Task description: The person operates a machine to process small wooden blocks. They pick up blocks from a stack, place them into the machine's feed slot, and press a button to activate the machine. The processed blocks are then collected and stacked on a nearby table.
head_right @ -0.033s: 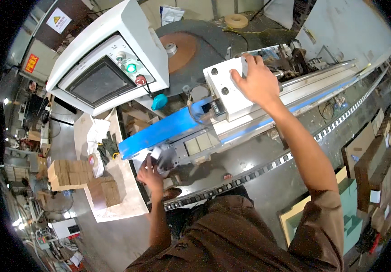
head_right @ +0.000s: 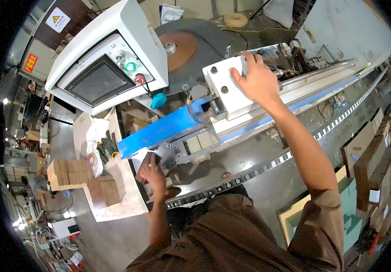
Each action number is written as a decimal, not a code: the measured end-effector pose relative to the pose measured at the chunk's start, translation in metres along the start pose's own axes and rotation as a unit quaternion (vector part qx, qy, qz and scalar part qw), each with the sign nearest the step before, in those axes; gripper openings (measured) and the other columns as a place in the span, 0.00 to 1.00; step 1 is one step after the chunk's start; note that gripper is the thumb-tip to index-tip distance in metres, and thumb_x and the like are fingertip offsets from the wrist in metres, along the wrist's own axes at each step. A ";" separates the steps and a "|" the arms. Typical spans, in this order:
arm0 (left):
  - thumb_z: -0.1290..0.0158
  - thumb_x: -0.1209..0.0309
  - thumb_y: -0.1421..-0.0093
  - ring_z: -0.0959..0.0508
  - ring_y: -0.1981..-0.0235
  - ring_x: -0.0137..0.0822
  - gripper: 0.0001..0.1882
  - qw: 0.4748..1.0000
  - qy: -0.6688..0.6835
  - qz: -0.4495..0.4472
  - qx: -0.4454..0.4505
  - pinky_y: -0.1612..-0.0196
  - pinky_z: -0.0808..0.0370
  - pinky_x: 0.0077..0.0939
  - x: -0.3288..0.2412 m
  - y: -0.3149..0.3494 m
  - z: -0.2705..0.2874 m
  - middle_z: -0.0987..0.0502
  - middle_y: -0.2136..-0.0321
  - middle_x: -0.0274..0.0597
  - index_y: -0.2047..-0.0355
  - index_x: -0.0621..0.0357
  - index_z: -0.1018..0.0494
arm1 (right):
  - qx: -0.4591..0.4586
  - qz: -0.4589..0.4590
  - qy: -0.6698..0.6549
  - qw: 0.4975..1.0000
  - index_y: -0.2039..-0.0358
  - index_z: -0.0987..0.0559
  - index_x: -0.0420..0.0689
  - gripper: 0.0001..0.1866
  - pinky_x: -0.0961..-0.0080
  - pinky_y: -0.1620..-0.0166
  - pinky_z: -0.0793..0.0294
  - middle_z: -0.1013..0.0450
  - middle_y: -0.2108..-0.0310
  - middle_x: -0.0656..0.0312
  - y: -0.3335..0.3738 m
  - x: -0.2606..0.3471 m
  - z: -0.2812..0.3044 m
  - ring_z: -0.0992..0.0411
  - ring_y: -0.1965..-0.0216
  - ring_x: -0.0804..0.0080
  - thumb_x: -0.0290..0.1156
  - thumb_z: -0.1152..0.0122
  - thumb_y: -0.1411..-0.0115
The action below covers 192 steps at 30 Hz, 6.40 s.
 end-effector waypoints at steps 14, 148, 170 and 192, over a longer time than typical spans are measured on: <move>0.44 0.77 0.37 0.26 0.41 0.45 0.27 0.982 0.108 -0.141 0.056 0.33 0.41 0.61 -0.115 -0.034 -0.114 0.23 0.43 0.32 0.38 0.41 0.21 | -0.015 0.005 0.001 1.000 0.31 0.28 0.45 0.41 0.49 0.44 0.19 0.26 0.37 0.46 -0.003 -0.004 -0.003 0.21 0.43 0.39 0.62 0.40 0.33; 0.36 0.60 0.35 0.27 0.37 0.49 0.27 0.985 -0.030 0.144 0.095 0.31 0.42 0.55 0.098 0.018 -0.011 0.21 0.41 0.42 0.37 0.49 0.22 | -0.029 0.022 0.024 0.999 0.29 0.30 0.48 0.40 0.51 0.43 0.20 0.28 0.34 0.46 -0.006 -0.006 -0.011 0.21 0.42 0.41 0.63 0.43 0.31; 0.40 0.71 0.38 0.26 0.40 0.42 0.26 0.989 0.091 -0.112 0.045 0.33 0.36 0.59 -0.129 -0.036 -0.116 0.21 0.46 0.29 0.39 0.38 0.19 | -0.023 0.006 0.010 1.000 0.32 0.28 0.46 0.37 0.51 0.43 0.21 0.27 0.35 0.48 -0.004 -0.006 -0.005 0.22 0.43 0.41 0.59 0.38 0.32; 0.45 0.73 0.40 0.25 0.48 0.42 0.26 0.970 0.113 -0.210 0.038 0.36 0.33 0.51 -0.184 -0.049 -0.114 0.22 0.51 0.32 0.42 0.41 0.18 | -0.028 0.034 0.013 0.999 0.32 0.29 0.42 0.38 0.50 0.49 0.17 0.26 0.40 0.45 0.000 0.004 -0.001 0.20 0.47 0.40 0.55 0.37 0.33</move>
Point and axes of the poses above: each hand's wrist, its own y-axis away from the middle knuckle, its own z-axis out of the back of the hand, x = y × z, the point moved 6 cm from there along -y, towards the middle knuckle
